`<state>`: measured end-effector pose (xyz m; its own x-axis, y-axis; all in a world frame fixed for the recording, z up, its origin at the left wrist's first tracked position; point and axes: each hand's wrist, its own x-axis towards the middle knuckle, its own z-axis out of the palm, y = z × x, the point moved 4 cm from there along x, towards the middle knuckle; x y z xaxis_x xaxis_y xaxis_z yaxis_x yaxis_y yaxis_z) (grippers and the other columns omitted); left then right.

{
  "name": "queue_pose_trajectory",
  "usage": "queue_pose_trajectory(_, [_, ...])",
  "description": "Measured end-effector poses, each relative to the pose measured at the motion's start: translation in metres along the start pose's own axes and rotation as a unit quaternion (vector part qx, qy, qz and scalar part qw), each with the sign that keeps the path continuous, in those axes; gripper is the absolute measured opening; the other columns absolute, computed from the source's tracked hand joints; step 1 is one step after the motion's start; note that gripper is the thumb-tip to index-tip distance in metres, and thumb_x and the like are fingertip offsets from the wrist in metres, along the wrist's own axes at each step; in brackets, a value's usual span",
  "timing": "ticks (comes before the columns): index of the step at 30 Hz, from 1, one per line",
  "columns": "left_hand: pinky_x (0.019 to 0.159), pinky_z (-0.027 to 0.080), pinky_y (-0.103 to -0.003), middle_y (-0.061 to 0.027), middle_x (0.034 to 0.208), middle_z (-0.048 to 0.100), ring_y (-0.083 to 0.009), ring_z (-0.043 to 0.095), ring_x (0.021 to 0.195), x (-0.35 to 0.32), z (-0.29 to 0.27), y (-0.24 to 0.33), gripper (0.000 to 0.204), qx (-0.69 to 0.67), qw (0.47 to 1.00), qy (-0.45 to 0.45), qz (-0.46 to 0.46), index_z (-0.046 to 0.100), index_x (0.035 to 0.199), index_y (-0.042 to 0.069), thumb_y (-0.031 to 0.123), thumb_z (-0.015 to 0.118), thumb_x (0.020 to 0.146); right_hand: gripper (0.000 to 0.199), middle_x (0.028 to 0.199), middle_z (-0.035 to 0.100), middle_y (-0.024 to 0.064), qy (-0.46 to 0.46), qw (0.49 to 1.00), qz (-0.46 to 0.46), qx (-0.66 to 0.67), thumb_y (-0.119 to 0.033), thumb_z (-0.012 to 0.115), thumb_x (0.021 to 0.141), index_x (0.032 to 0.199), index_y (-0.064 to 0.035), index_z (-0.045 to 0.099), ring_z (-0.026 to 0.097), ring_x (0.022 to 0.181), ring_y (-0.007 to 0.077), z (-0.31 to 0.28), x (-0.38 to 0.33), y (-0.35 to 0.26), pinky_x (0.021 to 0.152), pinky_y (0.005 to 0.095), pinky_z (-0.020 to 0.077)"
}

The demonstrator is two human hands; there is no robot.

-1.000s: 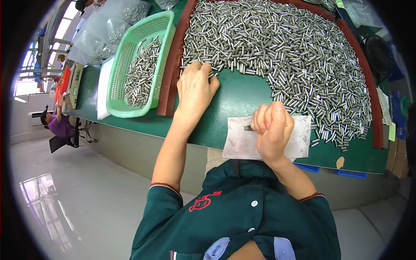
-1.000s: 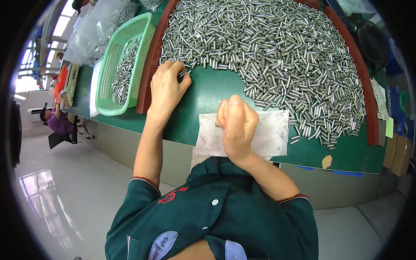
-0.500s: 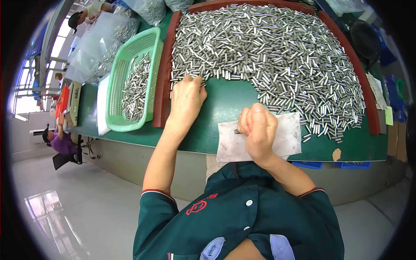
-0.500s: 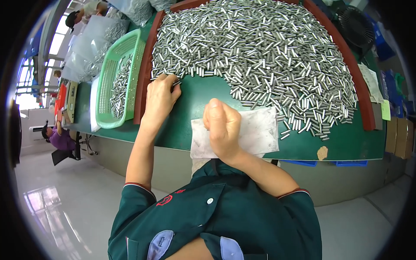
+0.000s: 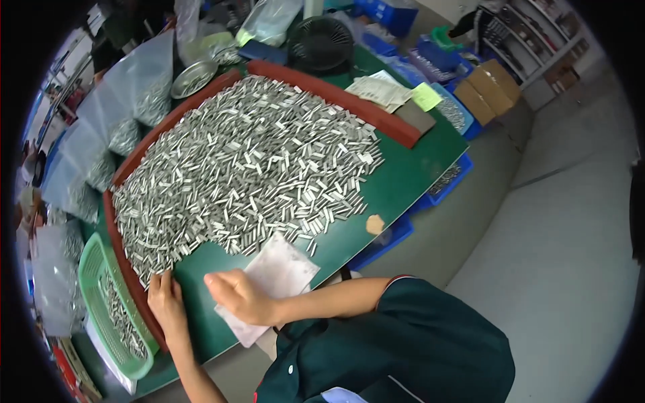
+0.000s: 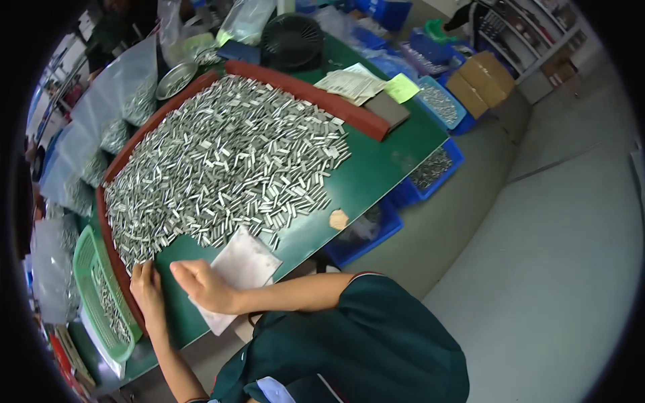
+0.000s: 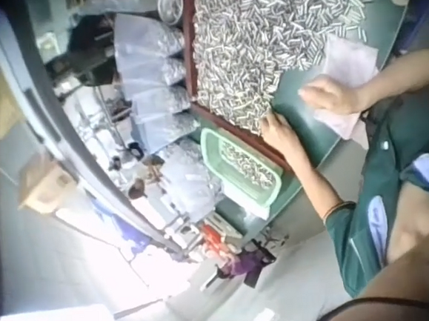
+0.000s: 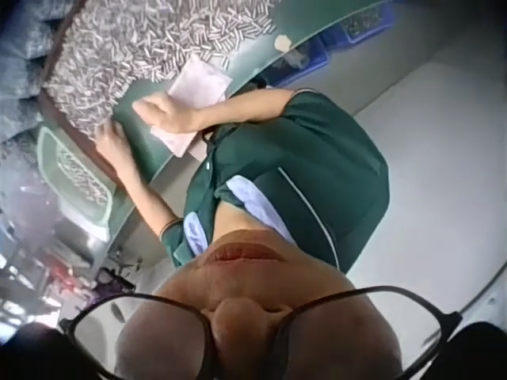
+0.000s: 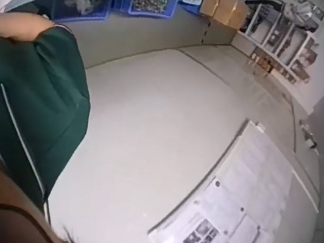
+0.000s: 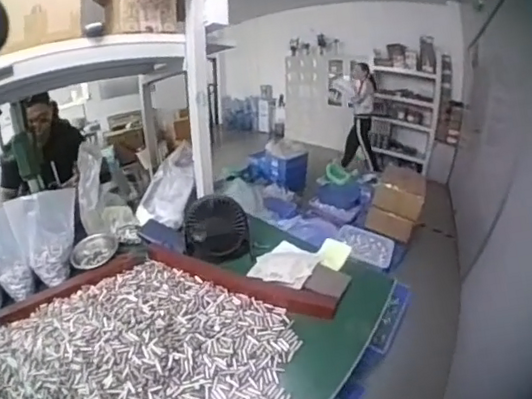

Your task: Picking and inspecting or assembling small metal cylindrical parts from a large pile using a precision hand tool.

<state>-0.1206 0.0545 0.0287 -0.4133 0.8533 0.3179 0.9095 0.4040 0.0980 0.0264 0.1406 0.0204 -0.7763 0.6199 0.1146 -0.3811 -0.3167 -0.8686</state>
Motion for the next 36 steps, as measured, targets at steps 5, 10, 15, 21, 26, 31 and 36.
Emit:
queue_pose_trajectory(5, [0.06,0.04,-0.041,-0.0165,0.079,0.048,-0.0332,0.05,0.07,0.001,-0.002,0.0,0.019,-0.006,1.0,-0.006,-0.02,0.053,0.09,-0.001,-0.002,0.05,0.071,0.035,0.054,0.029,-0.0041,0.001,1.0,-0.01,0.021,-0.022,0.036,0.091,0.061,-0.0042,0.033,0.027,0.052,0.0043,0.003,0.0,0.005,0.044,0.0238,0.0255])
queue_pose_trajectory(10, [0.06,0.04,-0.041,-0.0161,0.078,0.048,-0.0323,0.05,0.071,0.002,-0.001,-0.003,0.018,0.001,1.0,-0.024,0.002,0.052,0.089,-0.001,-0.004,0.048,0.072,0.035,0.055,0.031,-0.0039,-0.004,0.999,0.012,0.036,-0.023,0.035,0.091,0.061,-0.0052,0.033,0.027,0.052,0.0049,0.005,-0.001,0.01,0.045,0.0232,0.0263])
queue_pose_trajectory(15, [0.056,0.04,-0.038,-0.0138,0.074,0.047,-0.0299,0.049,0.065,0.001,-0.004,0.004,0.014,0.016,1.0,0.014,0.022,0.053,0.086,0.0,-0.002,0.049,0.073,0.035,0.053,0.031,-0.0037,0.015,0.998,0.012,0.053,-0.023,0.033,0.092,0.061,-0.0069,0.032,0.026,0.047,0.0044,0.003,-0.004,0.01,0.042,0.0211,0.024])
queue_pose_trajectory(21, [0.06,0.044,-0.021,-0.0073,0.081,0.056,-0.0095,0.052,0.065,-0.014,0.01,0.002,0.014,-0.651,0.706,0.004,-0.28,0.052,0.09,-0.001,0.011,0.049,0.085,0.036,0.054,0.036,-0.0016,0.026,0.995,0.07,0.061,-0.021,0.032,0.092,0.059,-0.0066,0.035,0.032,0.048,0.006,0.008,-0.004,0.02,0.045,0.0211,0.0278])
queue_pose_trajectory(26, [0.07,0.045,-0.022,-0.0098,0.092,0.057,-0.0128,0.055,0.076,-0.005,0.041,0.006,0.031,-0.839,0.468,-0.025,-0.274,0.047,0.109,-0.002,0.016,0.051,0.084,0.037,0.05,0.031,-0.0013,0.04,0.998,0.031,0.033,-0.021,0.029,0.092,0.057,-0.0084,0.031,0.027,0.045,0.0062,-0.004,0.002,0.013,0.041,0.0226,0.0249])
queue_pose_trajectory(31, [0.068,0.046,-0.023,-0.0117,0.091,0.059,-0.0121,0.057,0.072,-0.01,0.036,0.007,0.028,-0.798,0.519,-0.07,-0.297,0.049,0.105,-0.003,0.018,0.046,0.086,0.039,0.046,0.025,0.0,0.027,0.994,0.041,0.1,-0.024,0.026,0.092,0.057,-0.009,0.027,0.019,0.041,0.0087,0.004,0.006,0.014,0.039,0.0244,0.0203])
queue_pose_trajectory(36, [0.064,0.048,-0.021,-0.0125,0.088,0.06,-0.0106,0.058,0.069,-0.011,0.036,0.009,0.023,-0.773,0.55,-0.054,-0.313,0.052,0.1,-0.003,0.014,0.048,0.086,0.036,0.049,0.029,0.001,0.016,0.991,0.048,0.124,-0.016,0.027,0.091,0.056,-0.0066,0.029,0.024,0.045,0.0081,0.003,0.005,0.013,0.042,0.0233,0.0242])
